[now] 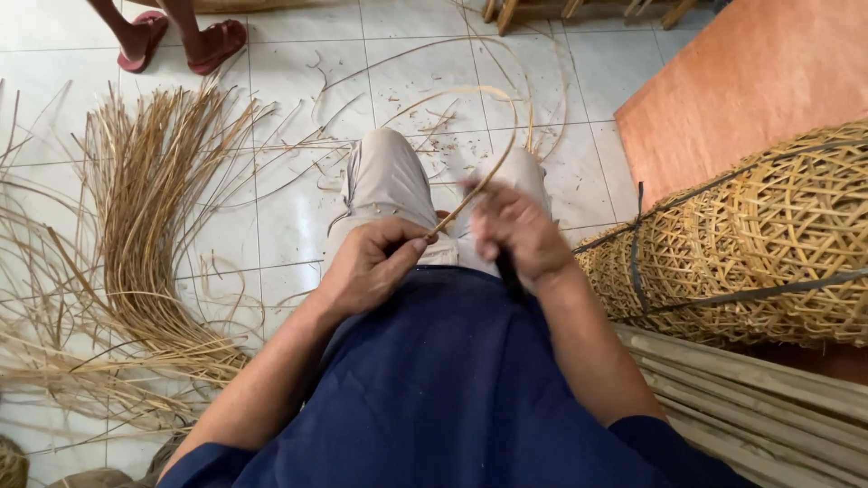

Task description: Splitting long rattan strips into thinner strands using a handheld knife while sitting on the floor.

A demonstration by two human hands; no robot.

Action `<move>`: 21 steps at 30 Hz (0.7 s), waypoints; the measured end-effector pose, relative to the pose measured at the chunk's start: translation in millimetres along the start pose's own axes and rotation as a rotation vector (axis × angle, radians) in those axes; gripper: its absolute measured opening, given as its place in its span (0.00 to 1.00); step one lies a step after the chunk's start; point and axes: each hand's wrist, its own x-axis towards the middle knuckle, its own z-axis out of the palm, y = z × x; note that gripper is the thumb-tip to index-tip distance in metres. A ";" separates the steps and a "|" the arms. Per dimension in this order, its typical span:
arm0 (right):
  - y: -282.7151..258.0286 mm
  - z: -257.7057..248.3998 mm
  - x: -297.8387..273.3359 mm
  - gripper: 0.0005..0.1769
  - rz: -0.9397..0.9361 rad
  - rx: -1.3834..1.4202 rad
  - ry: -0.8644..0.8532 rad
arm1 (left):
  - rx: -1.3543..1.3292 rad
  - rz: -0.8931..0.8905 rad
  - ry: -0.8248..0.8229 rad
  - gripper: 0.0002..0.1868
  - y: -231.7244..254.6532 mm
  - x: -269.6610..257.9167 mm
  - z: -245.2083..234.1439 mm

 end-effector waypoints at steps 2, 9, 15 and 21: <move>-11.1 -21.0 7.5 0.31 -0.016 0.018 0.012 | -0.001 -0.028 0.011 0.09 -0.2 -5.5 -5.7; 11.8 30.9 -9.5 0.32 0.092 -0.058 -0.119 | -0.041 -0.068 0.033 0.08 -7.0 -5.0 -4.5; -15.8 -29.9 24.0 0.34 0.014 0.241 -0.102 | 0.161 0.047 0.061 0.09 1.0 -2.9 -8.7; 9.9 -20.1 3.1 0.31 0.148 0.049 0.002 | 0.420 0.144 0.051 0.10 -8.6 -6.3 -17.8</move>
